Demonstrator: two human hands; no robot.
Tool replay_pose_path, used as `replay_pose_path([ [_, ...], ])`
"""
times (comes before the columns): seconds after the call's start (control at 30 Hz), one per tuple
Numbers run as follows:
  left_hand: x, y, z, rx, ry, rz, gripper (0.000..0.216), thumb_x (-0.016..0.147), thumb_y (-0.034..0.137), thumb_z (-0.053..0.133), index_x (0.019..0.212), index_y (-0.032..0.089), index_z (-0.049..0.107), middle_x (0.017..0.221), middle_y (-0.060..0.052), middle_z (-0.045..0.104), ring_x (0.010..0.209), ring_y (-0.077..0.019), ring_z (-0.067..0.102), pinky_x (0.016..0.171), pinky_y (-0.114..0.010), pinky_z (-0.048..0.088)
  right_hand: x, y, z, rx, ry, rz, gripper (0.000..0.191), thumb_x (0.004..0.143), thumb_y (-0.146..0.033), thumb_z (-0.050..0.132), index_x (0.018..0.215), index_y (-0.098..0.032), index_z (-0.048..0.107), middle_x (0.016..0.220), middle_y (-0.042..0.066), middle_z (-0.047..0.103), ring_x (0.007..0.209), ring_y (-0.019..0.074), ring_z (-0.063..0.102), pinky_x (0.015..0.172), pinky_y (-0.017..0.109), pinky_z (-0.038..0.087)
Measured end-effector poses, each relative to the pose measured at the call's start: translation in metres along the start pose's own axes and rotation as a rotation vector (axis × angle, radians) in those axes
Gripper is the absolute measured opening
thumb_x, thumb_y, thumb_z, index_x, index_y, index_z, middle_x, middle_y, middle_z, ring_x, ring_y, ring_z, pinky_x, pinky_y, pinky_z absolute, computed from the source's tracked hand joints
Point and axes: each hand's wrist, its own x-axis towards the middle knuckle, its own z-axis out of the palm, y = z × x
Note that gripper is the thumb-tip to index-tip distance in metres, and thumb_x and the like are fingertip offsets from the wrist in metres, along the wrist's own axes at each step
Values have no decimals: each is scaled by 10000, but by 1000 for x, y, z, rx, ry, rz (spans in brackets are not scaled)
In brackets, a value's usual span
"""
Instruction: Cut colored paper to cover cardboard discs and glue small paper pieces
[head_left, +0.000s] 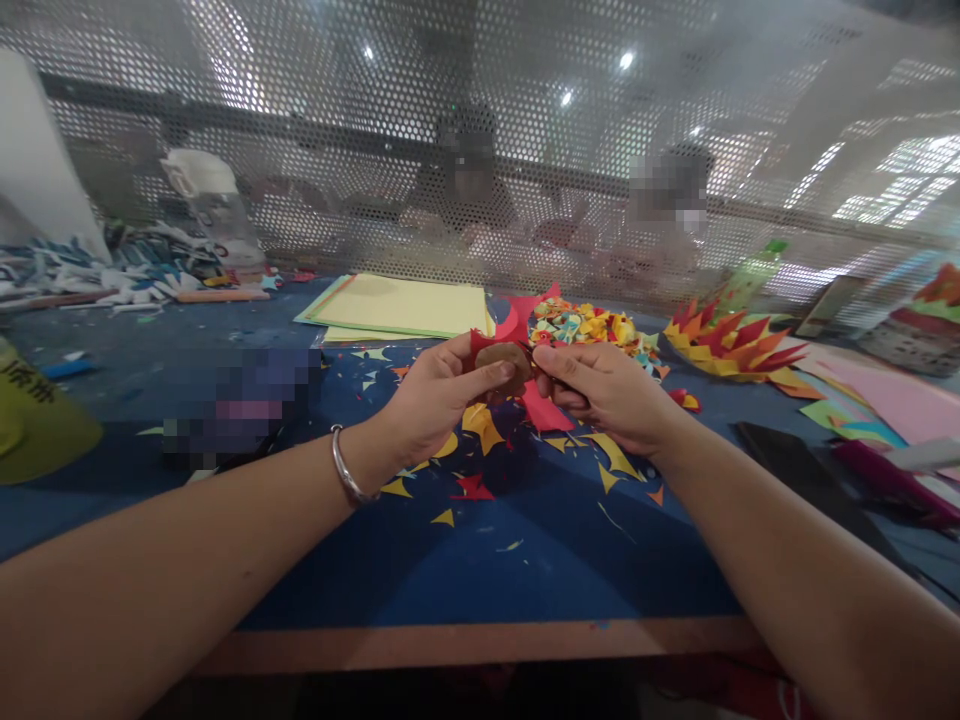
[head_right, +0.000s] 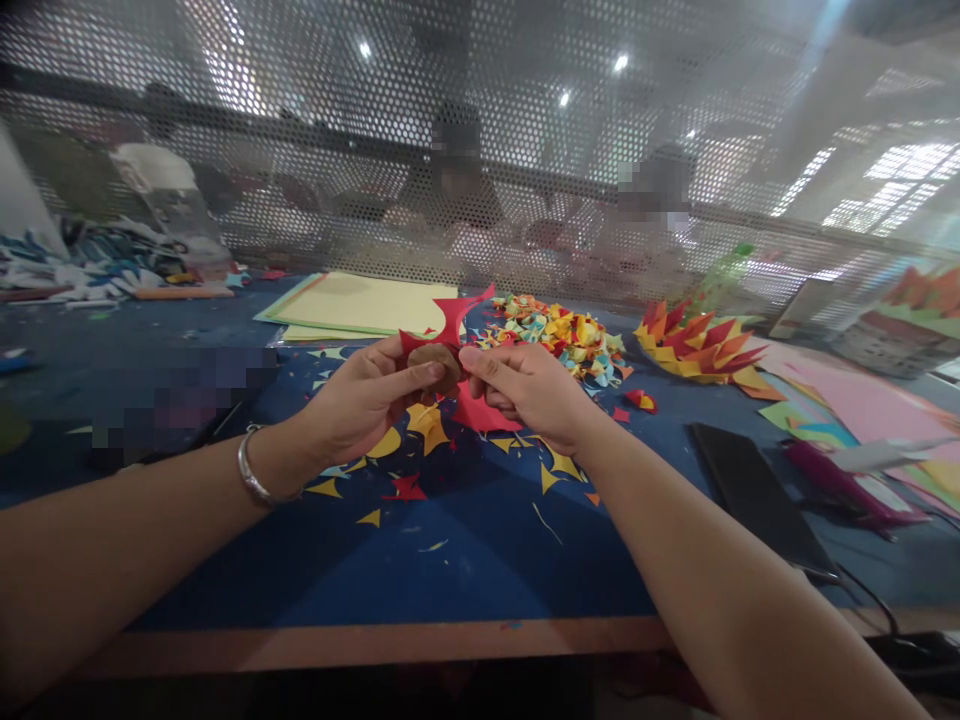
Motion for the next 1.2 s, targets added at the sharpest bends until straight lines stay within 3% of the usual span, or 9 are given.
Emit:
replay_pose_path([
  [0.43, -1, 3, -1, 86, 50, -17, 251, 728, 207, 832, 954, 127, 756, 857, -54, 764, 730, -131, 669, 624, -241, 436, -1, 0, 1, -93, 9, -27, 477, 954, -528, 586, 644, -166, 565, 466, -91, 280, 417, 43, 218, 394, 221, 135],
  [1.2, -1, 4, -2, 121, 41, 1, 189, 712, 212, 821, 885, 146, 782, 750, -6, 702, 647, -83, 540, 616, -245, 388, -2, -1, -1, -209, 58, -77, 528, 890, -625, 623, 614, -181, 554, 458, -83, 306, 430, 57, 259, 425, 245, 190],
])
